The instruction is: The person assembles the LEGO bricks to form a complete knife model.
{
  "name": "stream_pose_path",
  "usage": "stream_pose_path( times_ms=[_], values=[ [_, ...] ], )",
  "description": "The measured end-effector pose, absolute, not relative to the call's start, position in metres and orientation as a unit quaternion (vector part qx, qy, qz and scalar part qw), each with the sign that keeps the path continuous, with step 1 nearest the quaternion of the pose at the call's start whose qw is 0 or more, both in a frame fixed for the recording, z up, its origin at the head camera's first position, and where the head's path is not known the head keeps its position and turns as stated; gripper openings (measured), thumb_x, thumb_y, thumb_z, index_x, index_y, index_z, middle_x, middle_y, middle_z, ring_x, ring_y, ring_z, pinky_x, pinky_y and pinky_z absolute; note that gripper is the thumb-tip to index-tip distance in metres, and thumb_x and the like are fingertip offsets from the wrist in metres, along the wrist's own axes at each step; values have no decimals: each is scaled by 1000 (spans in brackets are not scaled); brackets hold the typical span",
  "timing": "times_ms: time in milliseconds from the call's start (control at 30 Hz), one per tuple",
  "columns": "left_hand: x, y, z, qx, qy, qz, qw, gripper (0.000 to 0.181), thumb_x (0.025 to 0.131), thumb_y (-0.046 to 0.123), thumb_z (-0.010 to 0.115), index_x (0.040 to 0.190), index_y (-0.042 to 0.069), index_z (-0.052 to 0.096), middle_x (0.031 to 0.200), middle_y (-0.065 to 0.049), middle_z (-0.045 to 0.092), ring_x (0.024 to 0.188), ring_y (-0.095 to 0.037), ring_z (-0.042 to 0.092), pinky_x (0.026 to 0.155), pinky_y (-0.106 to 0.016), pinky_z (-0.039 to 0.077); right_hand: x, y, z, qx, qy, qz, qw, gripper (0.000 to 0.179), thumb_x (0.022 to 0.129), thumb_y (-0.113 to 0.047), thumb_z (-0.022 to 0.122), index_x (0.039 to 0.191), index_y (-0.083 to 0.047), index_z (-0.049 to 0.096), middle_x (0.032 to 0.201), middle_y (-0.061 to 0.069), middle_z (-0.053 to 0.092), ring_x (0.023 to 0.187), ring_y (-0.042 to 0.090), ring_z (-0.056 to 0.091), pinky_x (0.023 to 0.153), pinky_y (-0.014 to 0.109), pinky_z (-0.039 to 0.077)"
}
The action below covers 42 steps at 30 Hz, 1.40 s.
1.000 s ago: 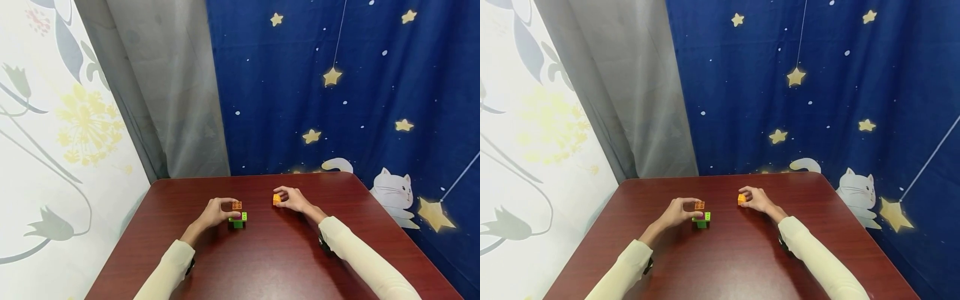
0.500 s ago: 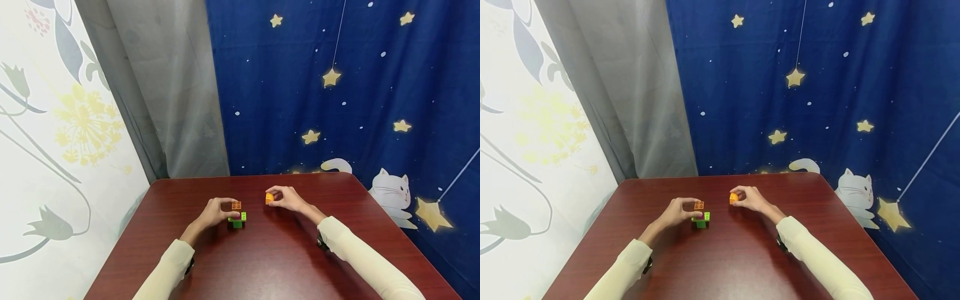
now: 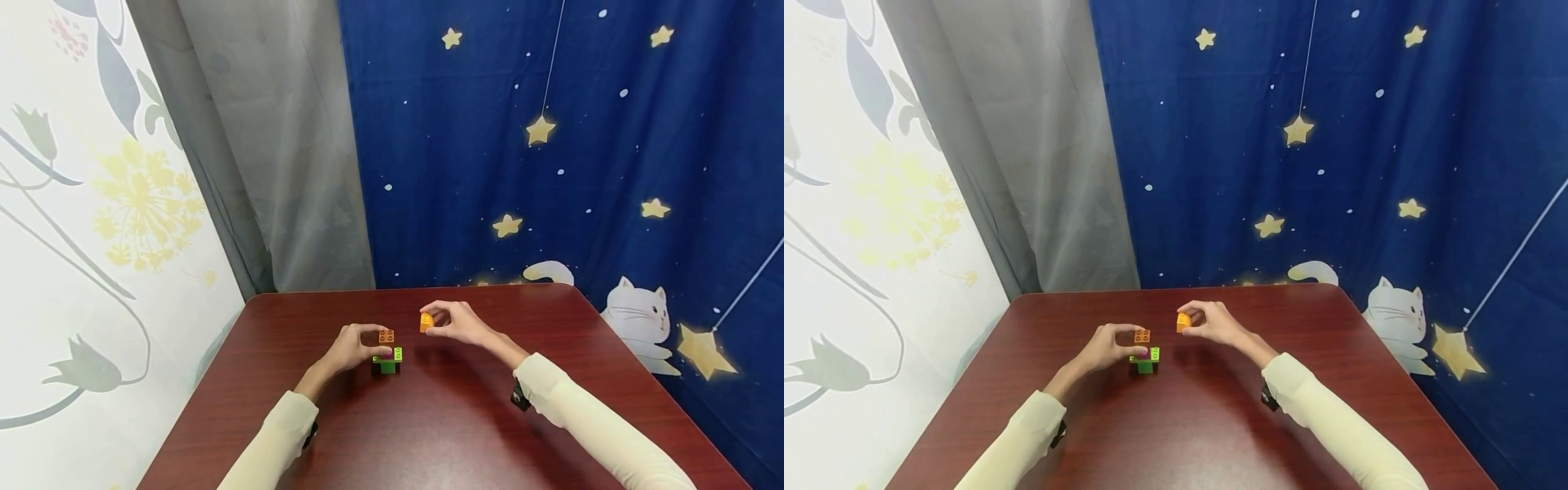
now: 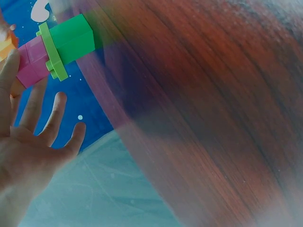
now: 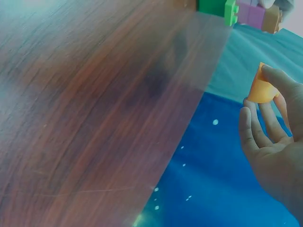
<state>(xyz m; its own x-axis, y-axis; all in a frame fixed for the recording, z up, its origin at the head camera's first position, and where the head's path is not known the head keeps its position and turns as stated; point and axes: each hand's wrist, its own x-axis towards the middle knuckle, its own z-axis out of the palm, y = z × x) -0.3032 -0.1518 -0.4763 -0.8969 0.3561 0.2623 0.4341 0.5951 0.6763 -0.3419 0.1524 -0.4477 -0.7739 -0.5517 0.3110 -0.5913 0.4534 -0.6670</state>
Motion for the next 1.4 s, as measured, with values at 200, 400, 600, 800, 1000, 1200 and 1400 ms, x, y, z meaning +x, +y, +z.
stream_pose_path(
  times_ms=[200, 400, 600, 800, 1000, 1200, 1400],
  values=[
    [-303, -152, -478, -219, -893, -391, 45, 40, 83, 39, 88, 119, 25, 78, 104, 8, 77, 96, -10, 66, 90, -39, 57, -338, 141, -442, 351, -849, 394, 29, 43, 86, -11, 86, 126, -8, 71, 108, 9, 74, 94, 28, 73, 84, 47, 60],
    [-303, -153, -477, -216, -895, -388, 45, 41, 84, 41, 88, 120, 24, 78, 105, 6, 77, 95, -11, 67, 89, -40, 57, -337, 132, -439, 364, -842, 397, 30, 41, 86, -14, 87, 125, -11, 71, 106, 7, 75, 93, 29, 74, 82, 47, 61],
    [-303, -154, -478, -218, -896, -383, 53, 40, 83, 39, 89, 118, 24, 78, 108, 7, 77, 100, -11, 67, 94, -43, 56, -335, 121, -439, 372, -839, 396, 28, 41, 87, -16, 87, 125, -13, 71, 107, 5, 75, 94, 30, 73, 82, 44, 61],
    [-303, -153, -479, -226, -893, -385, 55, 40, 83, 37, 89, 117, 20, 79, 104, 5, 78, 97, -14, 68, 91, -44, 57, -332, 109, -437, 389, -828, 403, 21, 40, 88, -16, 86, 125, -12, 71, 107, 6, 75, 94, 31, 73, 82, 47, 60],
    [-305, -152, -478, -232, -893, -382, 57, 41, 82, 36, 90, 117, 17, 78, 107, 1, 78, 100, -20, 70, 92, -48, 56, -330, 98, -434, 404, -822, 401, 23, 39, 89, -15, 85, 125, -11, 71, 107, 5, 76, 95, 31, 73, 81, 43, 61],
    [-304, -152, -476, -235, -896, -371, 67, 47, 82, 40, 90, 118, 13, 78, 110, -1, 78, 103, -20, 69, 91, -48, 56, -329, 88, -434, 404, -820, 406, 18, 40, 87, -10, 85, 125, -8, 71, 106, 8, 76, 94, 30, 74, 82, 47, 60],
    [-304, -152, -475, -225, -898, -375, 51, 48, 82, 39, 90, 120, 13, 77, 114, -4, 77, 111, -27, 69, 96, -51, 55, -328, 81, -434, 414, -818, 400, 23, 41, 88, -10, 85, 125, -4, 70, 105, 7, 76, 92, 22, 74, 81, 46, 61]
  ],
)
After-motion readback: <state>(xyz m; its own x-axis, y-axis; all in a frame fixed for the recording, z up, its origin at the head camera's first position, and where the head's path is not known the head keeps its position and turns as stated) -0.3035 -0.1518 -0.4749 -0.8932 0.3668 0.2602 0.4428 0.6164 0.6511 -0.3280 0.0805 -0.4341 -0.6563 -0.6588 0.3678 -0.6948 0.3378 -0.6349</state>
